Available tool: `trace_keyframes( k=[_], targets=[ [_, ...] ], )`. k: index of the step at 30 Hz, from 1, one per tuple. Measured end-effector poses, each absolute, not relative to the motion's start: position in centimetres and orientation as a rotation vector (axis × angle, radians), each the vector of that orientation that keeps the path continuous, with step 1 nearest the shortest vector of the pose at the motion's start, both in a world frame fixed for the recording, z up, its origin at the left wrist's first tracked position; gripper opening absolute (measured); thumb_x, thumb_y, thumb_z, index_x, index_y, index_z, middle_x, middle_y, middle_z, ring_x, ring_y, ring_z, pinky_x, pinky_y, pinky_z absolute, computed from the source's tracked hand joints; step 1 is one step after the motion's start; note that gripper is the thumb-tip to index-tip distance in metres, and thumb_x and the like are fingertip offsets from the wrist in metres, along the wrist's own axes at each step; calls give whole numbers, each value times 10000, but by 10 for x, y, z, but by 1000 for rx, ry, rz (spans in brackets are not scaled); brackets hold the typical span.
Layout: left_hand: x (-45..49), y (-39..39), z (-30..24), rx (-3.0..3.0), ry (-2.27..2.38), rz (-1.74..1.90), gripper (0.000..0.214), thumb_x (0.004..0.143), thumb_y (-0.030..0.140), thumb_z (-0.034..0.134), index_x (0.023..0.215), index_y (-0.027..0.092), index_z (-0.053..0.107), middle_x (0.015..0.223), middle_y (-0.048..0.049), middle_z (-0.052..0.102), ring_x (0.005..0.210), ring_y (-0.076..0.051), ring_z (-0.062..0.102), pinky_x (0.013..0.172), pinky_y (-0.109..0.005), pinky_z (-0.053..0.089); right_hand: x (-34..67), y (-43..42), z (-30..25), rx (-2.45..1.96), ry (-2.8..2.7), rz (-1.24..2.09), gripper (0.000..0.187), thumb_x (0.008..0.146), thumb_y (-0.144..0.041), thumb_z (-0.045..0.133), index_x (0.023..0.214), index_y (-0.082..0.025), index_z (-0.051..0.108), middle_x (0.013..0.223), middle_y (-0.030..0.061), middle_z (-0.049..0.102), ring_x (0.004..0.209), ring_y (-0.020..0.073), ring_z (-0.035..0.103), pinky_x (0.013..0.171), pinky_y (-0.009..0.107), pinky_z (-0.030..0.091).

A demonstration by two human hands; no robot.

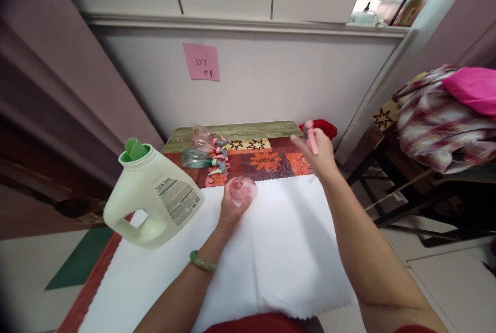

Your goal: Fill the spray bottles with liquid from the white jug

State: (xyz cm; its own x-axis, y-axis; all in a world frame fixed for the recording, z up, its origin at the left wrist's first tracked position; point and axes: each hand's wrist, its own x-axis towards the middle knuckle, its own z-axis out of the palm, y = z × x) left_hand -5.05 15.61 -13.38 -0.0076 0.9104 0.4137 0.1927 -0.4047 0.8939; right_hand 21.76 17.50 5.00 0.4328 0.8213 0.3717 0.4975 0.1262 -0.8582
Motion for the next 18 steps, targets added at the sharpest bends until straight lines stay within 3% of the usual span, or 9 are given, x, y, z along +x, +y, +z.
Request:
trace_keyframes(
  k=[3,6,13,18],
  targets=[
    [-46,156,-136,1641,1181,1419,797,699,379,805,1366,258,386,1305,-147,615,1183,-302,627,995,-503,493,237,165,4,-2157,-1382,231,370,773,-422,752,1017,-214,568,822,65,699,726,262,647,624,324,389],
    [-41,157,-137,1663,1220,1374,727,682,397,818,1287,263,439,1239,-124,645,1119,-298,649,949,-481,507,249,153,-41,-2388,-1494,249,434,859,-371,640,1220,-175,502,980,135,731,879,322,695,669,345,407],
    [-34,162,-138,1686,1367,1362,610,706,438,797,1209,260,499,1119,-98,642,1072,-309,626,955,-508,475,266,137,-91,-2419,-1557,271,383,926,-375,545,1249,-172,517,1173,168,699,963,300,692,733,363,453],
    [-33,162,-139,1706,1430,1389,617,698,450,804,1218,244,543,1174,-112,625,1144,-317,584,1014,-521,438,267,129,-100,-2339,-1621,223,328,940,-287,511,1250,-204,576,1310,129,628,1192,272,594,894,357,457]
  ],
)
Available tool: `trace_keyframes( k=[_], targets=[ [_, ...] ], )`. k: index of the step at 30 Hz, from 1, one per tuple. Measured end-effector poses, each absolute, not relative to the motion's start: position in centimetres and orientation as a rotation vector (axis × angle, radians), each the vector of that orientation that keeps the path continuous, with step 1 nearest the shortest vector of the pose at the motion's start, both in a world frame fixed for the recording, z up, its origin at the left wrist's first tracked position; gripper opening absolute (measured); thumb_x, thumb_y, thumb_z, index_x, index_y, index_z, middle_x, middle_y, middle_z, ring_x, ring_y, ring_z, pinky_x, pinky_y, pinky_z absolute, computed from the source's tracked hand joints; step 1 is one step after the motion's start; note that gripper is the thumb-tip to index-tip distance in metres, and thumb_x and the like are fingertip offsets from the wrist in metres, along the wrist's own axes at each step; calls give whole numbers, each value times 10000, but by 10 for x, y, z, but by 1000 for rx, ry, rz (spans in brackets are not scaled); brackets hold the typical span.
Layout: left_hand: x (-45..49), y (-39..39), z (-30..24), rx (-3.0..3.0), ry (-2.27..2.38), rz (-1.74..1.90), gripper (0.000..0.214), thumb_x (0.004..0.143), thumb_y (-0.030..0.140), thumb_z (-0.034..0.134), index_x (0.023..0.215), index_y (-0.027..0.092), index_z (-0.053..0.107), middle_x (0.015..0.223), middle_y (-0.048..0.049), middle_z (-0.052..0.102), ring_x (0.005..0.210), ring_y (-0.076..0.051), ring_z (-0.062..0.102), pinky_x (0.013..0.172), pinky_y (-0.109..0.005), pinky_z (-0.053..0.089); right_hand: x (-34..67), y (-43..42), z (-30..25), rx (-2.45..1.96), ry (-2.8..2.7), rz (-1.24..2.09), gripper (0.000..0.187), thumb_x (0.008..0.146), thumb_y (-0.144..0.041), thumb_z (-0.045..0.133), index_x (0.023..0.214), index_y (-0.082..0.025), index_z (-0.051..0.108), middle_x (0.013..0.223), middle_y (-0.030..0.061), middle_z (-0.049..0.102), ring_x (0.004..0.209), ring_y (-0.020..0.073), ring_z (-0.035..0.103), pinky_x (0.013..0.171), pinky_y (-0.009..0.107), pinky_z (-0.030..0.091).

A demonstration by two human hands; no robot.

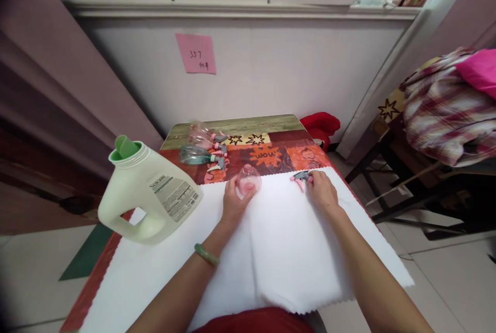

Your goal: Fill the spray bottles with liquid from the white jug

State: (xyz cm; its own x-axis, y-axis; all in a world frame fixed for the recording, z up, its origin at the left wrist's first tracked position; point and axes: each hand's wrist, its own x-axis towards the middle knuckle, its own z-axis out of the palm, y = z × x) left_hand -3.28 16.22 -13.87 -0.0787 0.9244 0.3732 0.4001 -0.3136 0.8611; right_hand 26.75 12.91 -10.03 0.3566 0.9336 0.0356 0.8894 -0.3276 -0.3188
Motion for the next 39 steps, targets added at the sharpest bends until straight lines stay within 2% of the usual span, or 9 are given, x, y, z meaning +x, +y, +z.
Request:
trace_keyframes(
  k=[3,8,13,23,28,31,34,37,39],
  targets=[
    [-32,162,-140,1711,1448,1381,637,710,438,798,1258,233,547,1212,-125,631,1180,-320,579,1030,-516,435,264,123,-100,-2344,-1623,143,387,937,-295,518,1311,-210,570,1359,140,593,1239,301,558,935,394,445],
    [-32,159,-141,1684,1446,1372,751,757,469,762,1380,188,451,1327,-184,596,1209,-318,585,1026,-503,453,256,114,-93,-2400,-1606,100,377,926,-373,538,1262,-213,589,1236,130,657,1105,299,631,879,403,450],
    [-34,157,-138,1685,1411,1384,660,797,475,726,1339,194,475,1275,-159,621,1178,-296,599,1028,-482,456,261,111,-95,-2428,-1510,144,367,919,-442,543,1236,-276,625,1161,88,690,1005,273,658,755,347,438],
    [-35,157,-142,1701,1413,1433,682,834,466,685,1397,195,412,1342,-183,570,1245,-306,559,1069,-506,421,267,124,-110,-2145,-1502,-51,333,964,-419,519,1223,-261,656,1107,50,729,880,208,657,651,296,417],
    [-35,157,-144,1716,1424,1439,607,812,470,698,1310,205,474,1243,-155,601,1172,-303,574,1044,-509,432,266,119,-122,-2166,-1579,-138,394,953,-367,529,1313,-233,614,1117,101,719,1000,276,655,771,364,493],
    [-35,156,-145,1704,1427,1438,762,739,472,767,1368,201,433,1318,-177,565,1209,-326,554,1057,-530,416,260,114,-125,-2013,-1516,-370,526,944,-340,541,1432,-150,499,1261,179,663,1159,331,610,965,478,482],
    [-35,156,-144,1675,1424,1446,975,636,474,848,1439,202,367,1373,-193,518,1243,-350,535,1071,-548,400,241,110,-120,-1767,-1484,-463,548,952,-345,552,1449,-134,460,1363,200,606,1258,340,563,1056,522,445],
    [-35,156,-141,1650,1388,1453,1054,596,476,879,1464,207,344,1370,-189,511,1267,-355,521,1081,-548,390,207,110,-112,-1526,-1570,-292,556,950,-347,571,1466,-191,434,1364,161,610,1254,304,574,1061,494,475],
    [-35,155,-137,1631,1345,1461,1010,653,502,844,1474,212,332,1376,-184,514,1282,-338,518,1090,-529,388,180,113,-109,-1417,-1628,-66,578,937,-350,590,1474,-226,418,1364,138,610,1244,285,585,1064,484,488]
  ],
)
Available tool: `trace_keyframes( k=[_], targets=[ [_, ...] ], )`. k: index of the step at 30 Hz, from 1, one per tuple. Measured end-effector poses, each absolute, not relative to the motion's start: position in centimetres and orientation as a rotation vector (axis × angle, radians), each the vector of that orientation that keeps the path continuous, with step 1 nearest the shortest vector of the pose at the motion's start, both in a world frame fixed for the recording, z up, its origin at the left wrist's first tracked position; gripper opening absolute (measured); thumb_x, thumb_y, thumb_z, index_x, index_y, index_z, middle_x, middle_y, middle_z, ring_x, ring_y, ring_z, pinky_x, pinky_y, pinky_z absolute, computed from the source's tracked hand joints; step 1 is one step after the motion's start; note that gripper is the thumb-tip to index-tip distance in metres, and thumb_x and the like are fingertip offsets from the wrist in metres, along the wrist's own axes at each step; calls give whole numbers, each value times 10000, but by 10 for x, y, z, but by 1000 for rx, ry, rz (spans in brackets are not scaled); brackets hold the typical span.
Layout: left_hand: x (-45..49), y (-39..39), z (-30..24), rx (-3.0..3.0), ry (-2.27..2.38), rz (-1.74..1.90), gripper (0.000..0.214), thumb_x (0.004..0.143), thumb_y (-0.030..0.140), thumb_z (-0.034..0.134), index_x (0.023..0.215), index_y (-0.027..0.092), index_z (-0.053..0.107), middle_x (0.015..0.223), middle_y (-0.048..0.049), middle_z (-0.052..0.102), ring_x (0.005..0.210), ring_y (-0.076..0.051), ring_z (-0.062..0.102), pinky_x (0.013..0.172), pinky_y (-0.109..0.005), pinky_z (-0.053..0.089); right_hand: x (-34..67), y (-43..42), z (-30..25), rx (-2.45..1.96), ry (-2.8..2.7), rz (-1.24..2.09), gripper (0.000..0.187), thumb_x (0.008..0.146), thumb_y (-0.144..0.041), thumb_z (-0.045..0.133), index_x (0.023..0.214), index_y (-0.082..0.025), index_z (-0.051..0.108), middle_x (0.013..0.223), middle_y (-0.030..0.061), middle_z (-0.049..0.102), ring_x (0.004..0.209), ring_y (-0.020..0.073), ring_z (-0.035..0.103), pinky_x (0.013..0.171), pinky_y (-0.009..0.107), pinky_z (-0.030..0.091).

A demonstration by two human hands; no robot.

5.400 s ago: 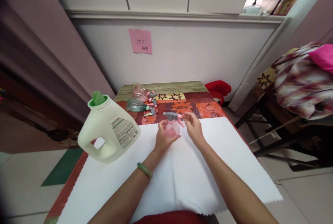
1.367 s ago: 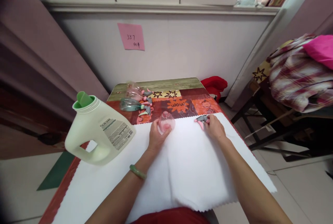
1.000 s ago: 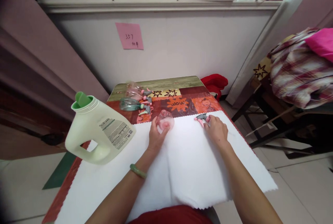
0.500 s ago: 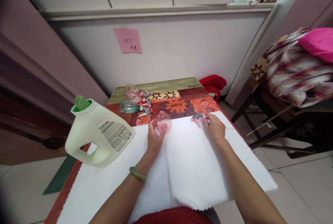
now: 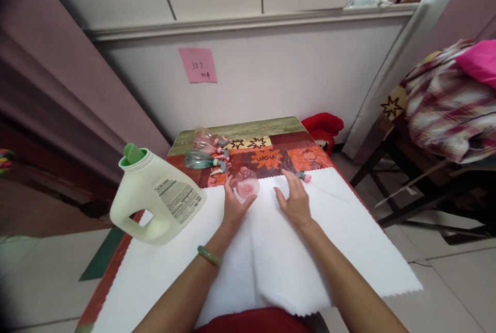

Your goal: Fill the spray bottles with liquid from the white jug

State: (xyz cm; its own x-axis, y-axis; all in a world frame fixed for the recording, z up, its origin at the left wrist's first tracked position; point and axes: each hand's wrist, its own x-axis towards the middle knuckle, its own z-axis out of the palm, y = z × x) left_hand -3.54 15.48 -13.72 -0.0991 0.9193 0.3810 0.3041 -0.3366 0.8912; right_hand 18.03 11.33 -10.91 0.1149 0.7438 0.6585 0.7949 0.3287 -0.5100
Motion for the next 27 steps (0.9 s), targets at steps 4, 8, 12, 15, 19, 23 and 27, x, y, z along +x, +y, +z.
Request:
trace_keyframes(
  k=[4,8,12,15,19,23,27],
  targets=[
    [-38,154,-133,1524,1309,1499,721,902,572,561,1479,210,325,1385,-187,519,1280,-291,536,1083,-496,404,133,129,-114,-1416,-1573,441,820,819,-466,727,1499,-200,353,1422,174,557,1250,306,593,1022,486,526],
    [-42,154,-134,1412,1337,1513,587,982,592,349,1432,219,399,1405,-176,522,1254,-265,563,1052,-468,439,104,141,-124,-1531,-1522,597,1002,703,-506,814,1509,-180,315,1442,202,538,1311,355,555,1064,530,479],
    [-46,155,-136,1385,1362,1505,535,995,583,324,1348,219,492,1362,-146,568,1221,-239,582,1067,-440,427,93,143,-132,-1587,-1584,474,1017,729,-445,812,1542,-214,246,1485,198,510,1349,379,519,1078,571,435],
    [-47,155,-137,1405,1371,1494,508,995,576,340,1287,211,540,1323,-139,595,1234,-242,572,1071,-438,421,95,142,-137,-1569,-1663,401,1056,729,-393,820,1563,-213,196,1504,205,492,1357,383,508,1076,567,428],
    [-48,153,-137,1428,1387,1474,495,997,569,349,1261,211,565,1281,-135,618,1196,-242,594,1034,-433,450,102,143,-141,-1532,-1758,386,1112,727,-394,827,1584,-204,144,1529,215,461,1355,389,507,1070,558,433],
    [-47,152,-135,1457,1409,1461,478,1003,548,348,1267,210,561,1279,-135,617,1167,-236,608,1031,-435,456,108,142,-142,-1540,-1769,425,1179,722,-396,830,1601,-194,70,1497,226,490,1306,395,551,1058,566,447],
    [-42,149,-126,1520,1456,1478,441,1013,502,342,1250,200,559,1246,-149,631,1162,-248,618,1007,-460,482,108,138,-143,-1513,-1755,421,1138,758,-445,797,1600,-178,79,1486,235,496,1329,391,533,1060,567,455]
  ],
)
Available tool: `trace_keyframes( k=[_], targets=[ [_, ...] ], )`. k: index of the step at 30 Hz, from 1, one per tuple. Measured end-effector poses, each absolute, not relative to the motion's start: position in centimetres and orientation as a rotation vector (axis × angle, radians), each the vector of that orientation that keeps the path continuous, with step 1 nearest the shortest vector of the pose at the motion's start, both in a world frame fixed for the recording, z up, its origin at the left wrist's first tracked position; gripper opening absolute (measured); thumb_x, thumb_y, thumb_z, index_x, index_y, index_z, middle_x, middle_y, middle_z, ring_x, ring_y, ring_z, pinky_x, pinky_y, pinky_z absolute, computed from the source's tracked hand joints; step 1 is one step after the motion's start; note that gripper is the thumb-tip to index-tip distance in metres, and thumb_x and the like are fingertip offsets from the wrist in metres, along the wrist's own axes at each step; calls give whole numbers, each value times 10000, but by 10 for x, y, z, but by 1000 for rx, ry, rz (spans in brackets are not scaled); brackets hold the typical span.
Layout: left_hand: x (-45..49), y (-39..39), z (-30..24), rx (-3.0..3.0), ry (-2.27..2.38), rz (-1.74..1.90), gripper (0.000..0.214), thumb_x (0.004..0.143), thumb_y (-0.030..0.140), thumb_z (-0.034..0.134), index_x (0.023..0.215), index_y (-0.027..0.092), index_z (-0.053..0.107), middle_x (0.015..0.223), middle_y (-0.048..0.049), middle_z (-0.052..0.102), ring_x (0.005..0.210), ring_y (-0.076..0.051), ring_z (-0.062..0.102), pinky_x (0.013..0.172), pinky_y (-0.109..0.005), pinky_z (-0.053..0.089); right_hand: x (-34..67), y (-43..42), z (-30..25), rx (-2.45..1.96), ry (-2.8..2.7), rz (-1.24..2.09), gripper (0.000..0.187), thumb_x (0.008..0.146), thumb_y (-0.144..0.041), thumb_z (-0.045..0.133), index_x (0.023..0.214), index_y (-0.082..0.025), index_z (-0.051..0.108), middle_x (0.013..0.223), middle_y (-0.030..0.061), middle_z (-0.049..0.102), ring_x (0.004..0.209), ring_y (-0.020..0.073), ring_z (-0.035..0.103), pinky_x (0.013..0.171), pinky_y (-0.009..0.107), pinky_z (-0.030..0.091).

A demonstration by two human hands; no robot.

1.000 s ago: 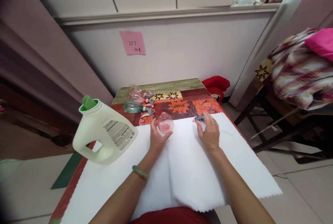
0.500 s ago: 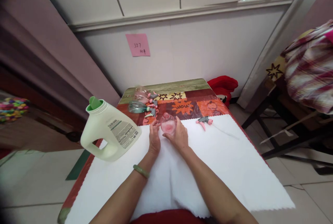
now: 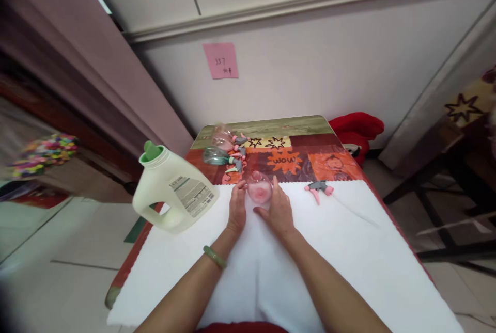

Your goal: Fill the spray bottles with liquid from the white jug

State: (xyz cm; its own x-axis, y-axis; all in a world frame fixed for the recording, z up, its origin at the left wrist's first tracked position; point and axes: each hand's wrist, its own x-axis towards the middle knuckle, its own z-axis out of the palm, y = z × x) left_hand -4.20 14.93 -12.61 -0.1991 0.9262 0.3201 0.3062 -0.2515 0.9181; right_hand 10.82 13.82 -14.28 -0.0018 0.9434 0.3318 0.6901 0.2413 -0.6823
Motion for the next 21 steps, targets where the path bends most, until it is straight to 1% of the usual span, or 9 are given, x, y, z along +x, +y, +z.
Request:
trace_keyframes(
  k=[3,5,7,9,11,13,16,18,21],
  targets=[
    [-42,136,-113,1629,1486,1511,378,982,463,458,1235,204,565,1236,-160,644,1155,-269,633,991,-487,504,107,136,-145,-1489,-1713,386,1081,798,-578,731,1589,-141,139,1507,267,459,1348,403,513,1048,572,469],
    [-49,118,-101,1735,1494,1516,355,923,409,589,1226,224,583,1297,-160,632,1232,-298,602,1033,-514,486,107,135,-146,-1463,-1665,385,1059,812,-654,678,1581,-128,175,1495,276,466,1345,401,514,1043,567,477],
    [-65,92,-86,1834,1511,1517,380,889,337,644,1255,257,587,1355,-143,617,1290,-315,570,1080,-540,456,107,134,-145,-1434,-1617,397,1022,830,-683,639,1576,-139,201,1486,265,479,1341,387,519,1044,560,481],
    [-89,66,-71,1894,1593,1568,425,881,266,649,1297,277,564,1381,-131,599,1320,-315,544,1114,-550,424,109,132,-141,-1409,-1575,400,969,859,-675,604,1575,-155,209,1485,246,486,1339,371,522,1055,558,473],
    [-122,47,-56,1888,1728,1666,498,866,228,658,1342,265,518,1435,-141,533,1383,-321,472,1168,-561,346,110,129,-136,-1391,-1538,386,907,901,-652,553,1579,-162,200,1501,235,472,1352,362,511,1077,566,450],
    [-159,39,-46,1799,1875,1812,632,846,260,677,1411,228,398,1496,-183,421,1446,-335,375,1211,-586,231,111,127,-130,-1374,-1502,352,850,942,-628,486,1584,-162,181,1519,227,451,1381,360,480,1105,581,413],
    [-205,45,-44,1360,2157,2015,795,744,340,778,1403,215,352,1517,-183,384,1450,-321,353,1209,-570,203,111,124,-124,-1344,-1452,277,776,977,-606,400,1578,-163,188,1526,213,440,1428,363,422,1137,600,361],
    [-224,55,-51,1144,2123,2028,830,677,367,825,1365,218,385,1471,-171,442,1377,-292,442,1178,-534,278,110,122,-122,-1325,-1444,223,756,986,-601,369,1575,-160,196,1535,211,424,1440,364,401,1150,602,340],
    [-236,71,-65,1028,1983,1942,655,682,442,798,1219,191,521,1185,-127,647,1063,-240,647,973,-446,495,108,119,-121,-1323,-1484,145,752,991,-599,343,1576,-150,198,1542,217,407,1442,366,392,1153,598,334]
  ],
)
